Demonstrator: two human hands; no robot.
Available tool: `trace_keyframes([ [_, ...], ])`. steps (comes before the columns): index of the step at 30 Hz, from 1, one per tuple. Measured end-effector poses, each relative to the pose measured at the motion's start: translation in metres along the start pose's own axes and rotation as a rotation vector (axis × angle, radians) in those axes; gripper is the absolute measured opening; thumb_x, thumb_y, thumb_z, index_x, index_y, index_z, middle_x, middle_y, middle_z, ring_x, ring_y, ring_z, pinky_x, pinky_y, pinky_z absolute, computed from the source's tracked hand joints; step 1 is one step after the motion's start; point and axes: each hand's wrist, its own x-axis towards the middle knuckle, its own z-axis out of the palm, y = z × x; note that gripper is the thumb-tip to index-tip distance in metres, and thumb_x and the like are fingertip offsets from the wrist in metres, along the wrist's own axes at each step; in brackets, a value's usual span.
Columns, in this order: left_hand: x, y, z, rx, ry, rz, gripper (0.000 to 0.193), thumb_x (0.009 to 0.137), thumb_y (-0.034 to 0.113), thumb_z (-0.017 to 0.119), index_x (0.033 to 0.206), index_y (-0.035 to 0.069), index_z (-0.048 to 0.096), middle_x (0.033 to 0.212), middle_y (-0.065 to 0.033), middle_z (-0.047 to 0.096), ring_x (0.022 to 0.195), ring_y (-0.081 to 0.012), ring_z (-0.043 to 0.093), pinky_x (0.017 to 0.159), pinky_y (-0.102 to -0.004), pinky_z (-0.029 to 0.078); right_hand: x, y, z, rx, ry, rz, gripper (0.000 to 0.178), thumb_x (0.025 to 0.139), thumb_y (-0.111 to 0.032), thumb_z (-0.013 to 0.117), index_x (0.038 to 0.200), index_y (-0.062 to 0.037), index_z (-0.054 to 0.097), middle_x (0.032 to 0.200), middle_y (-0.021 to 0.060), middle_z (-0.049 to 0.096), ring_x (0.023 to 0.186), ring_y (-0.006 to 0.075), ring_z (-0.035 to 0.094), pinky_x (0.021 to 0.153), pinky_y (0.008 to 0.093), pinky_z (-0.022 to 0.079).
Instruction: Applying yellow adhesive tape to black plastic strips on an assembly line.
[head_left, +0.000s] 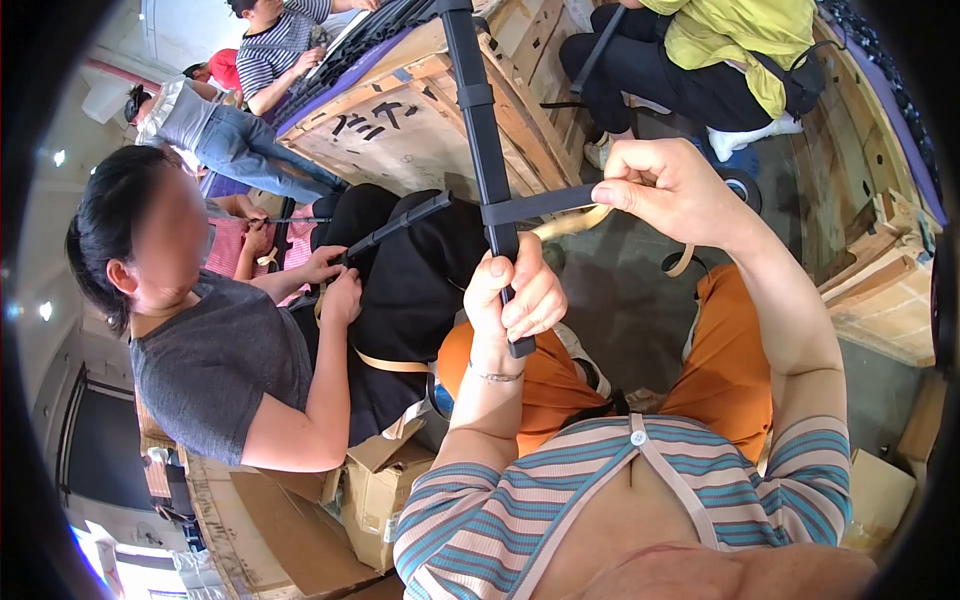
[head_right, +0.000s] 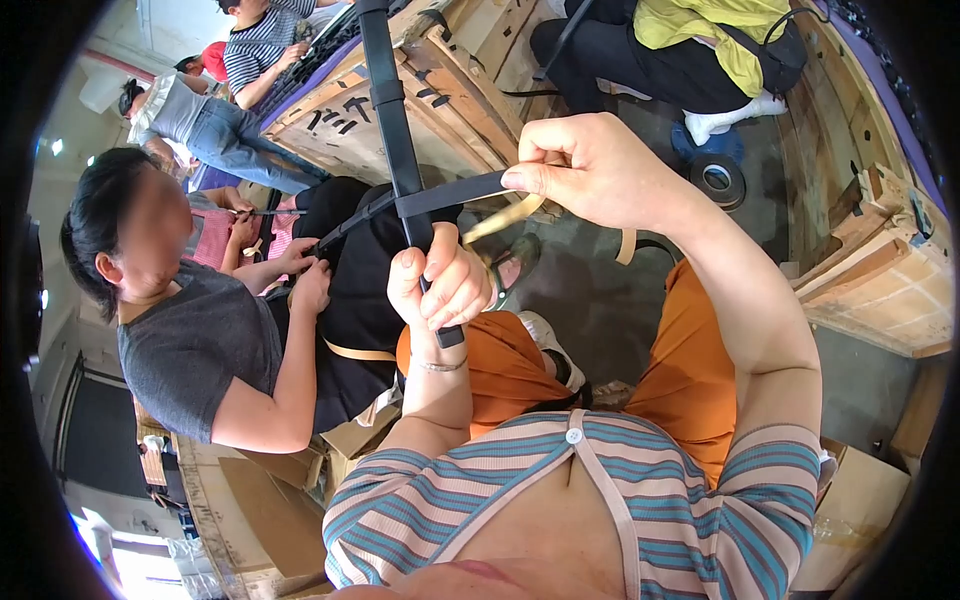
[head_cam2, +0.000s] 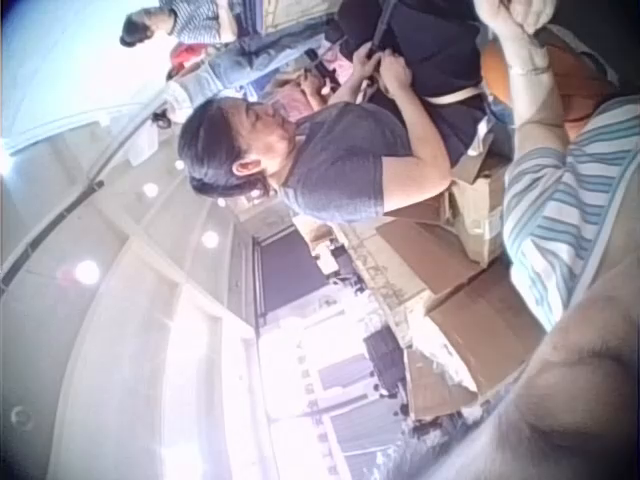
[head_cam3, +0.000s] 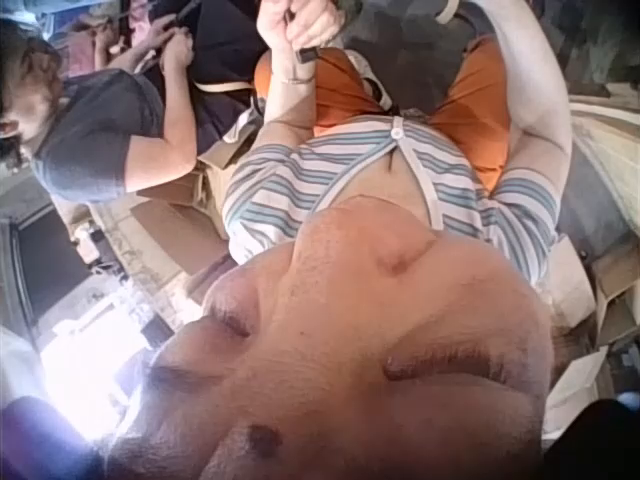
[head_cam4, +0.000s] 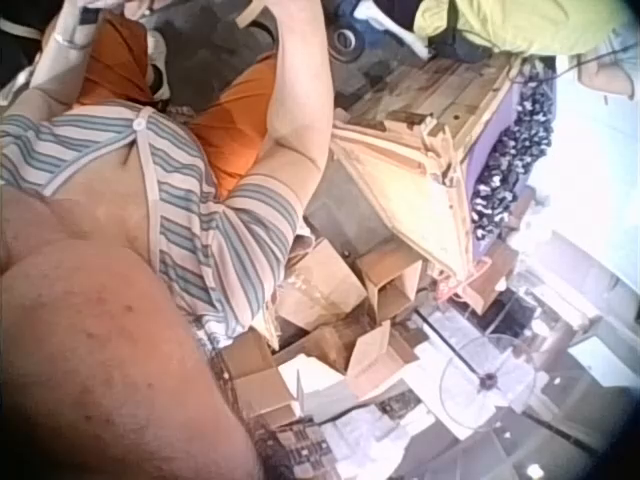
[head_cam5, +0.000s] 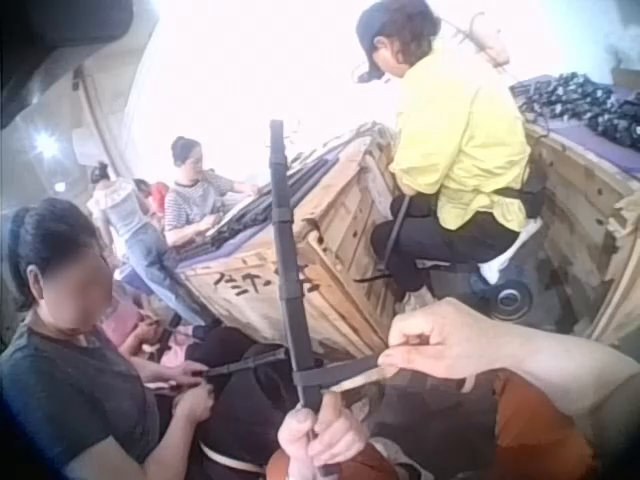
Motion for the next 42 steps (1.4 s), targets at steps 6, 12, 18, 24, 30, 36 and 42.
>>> trace_keyframes([
  [6, 0.001, 0.000, 0.007, -0.030, -0.066, -0.032, 0.024, 0.086, 0.020, 0.051, 0.073, 0.002, 0.044, 0.042, -0.0042, 0.045, 0.029, -0.0135, 0.041, 0.030, -0.0243, 0.031, 0.000, -0.001, 0.002, 0.029, -0.013, 0.012, 0.028, 0.085, -0.014, 0.062, 0.065, -0.0042, 0.045, 0.057, -0.0064, 0.038, 0.052, 0.0011, 0.030, 0.045, 0.0203, 0.023],
  [12, 0.002, -0.003, 0.009, -0.148, -0.193, -0.075, 0.025, 0.086, 0.019, 0.051, 0.073, 0.001, 0.041, 0.042, -0.0054, 0.046, 0.029, -0.0146, 0.043, 0.029, -0.0241, 0.032, 0.004, 0.007, 0.011, -0.002, -0.044, 0.038, 0.033, 0.084, -0.018, 0.064, 0.061, -0.0036, 0.045, 0.054, -0.0066, 0.038, 0.053, 0.0011, 0.031, 0.045, 0.0201, 0.023],
  [18, 0.002, -0.006, 0.008, -0.222, -0.193, -0.106, 0.023, 0.086, 0.019, 0.048, 0.072, 0.002, 0.040, 0.043, -0.0057, 0.047, 0.028, -0.0144, 0.042, 0.028, -0.0236, 0.032, 0.004, -0.005, 0.020, 0.119, -0.091, 0.130, 0.028, 0.085, -0.015, 0.059, 0.108, -0.0058, 0.046, 0.083, 0.0026, 0.054, 0.058, 0.0074, 0.051, 0.051, 0.0204, 0.046],
  [24, 0.000, -0.006, 0.002, -0.065, -0.060, -0.052, 0.023, 0.084, 0.020, 0.050, 0.072, 0.003, 0.040, 0.041, -0.0049, 0.041, 0.027, -0.0153, 0.038, 0.028, -0.0256, 0.030, 0.005, -0.021, 0.037, 0.114, -0.049, -0.007, 0.016, 0.084, -0.009, 0.056, 0.096, -0.0033, 0.047, 0.074, 0.0005, 0.051, 0.066, 0.0072, 0.048, 0.054, 0.0223, 0.041],
  [30, -0.002, -0.008, -0.002, 0.008, -0.011, -0.034, 0.024, 0.083, 0.020, 0.052, 0.072, 0.002, 0.041, 0.041, -0.0055, 0.040, 0.027, -0.0159, 0.037, 0.028, -0.0265, 0.029, 0.011, -0.025, 0.045, -0.112, 0.013, -0.038, 0.012, 0.083, -0.010, 0.057, 0.077, -0.0001, 0.053, 0.066, 0.0017, 0.048, 0.062, 0.0049, 0.042, 0.054, 0.0226, 0.036],
  [36, -0.004, -0.012, -0.003, 0.093, -0.022, -0.045, 0.026, 0.080, 0.018, 0.055, 0.067, 0.002, 0.041, 0.041, -0.0063, 0.040, 0.027, -0.0153, 0.036, 0.028, -0.0262, 0.028, 0.011, -0.020, 0.048, -0.053, 0.006, -0.006, 0.016, 0.079, -0.014, 0.056, 0.078, -0.0006, 0.063, 0.060, 0.0106, 0.059, 0.051, 0.0158, 0.057, 0.052, 0.0290, 0.044],
  [42, -0.002, -0.021, -0.014, -0.075, -0.086, 0.007, 0.019, 0.082, 0.019, 0.043, 0.070, 0.006, 0.038, 0.040, -0.0031, 0.039, 0.027, -0.0135, 0.038, 0.027, -0.0235, 0.030, 0.023, 0.000, 0.067, 0.116, 0.053, 0.146, 0.015, 0.081, -0.010, 0.051, 0.075, 0.0014, 0.059, 0.061, 0.0009, 0.055, 0.060, 0.0046, 0.049, 0.057, 0.0210, 0.040],
])
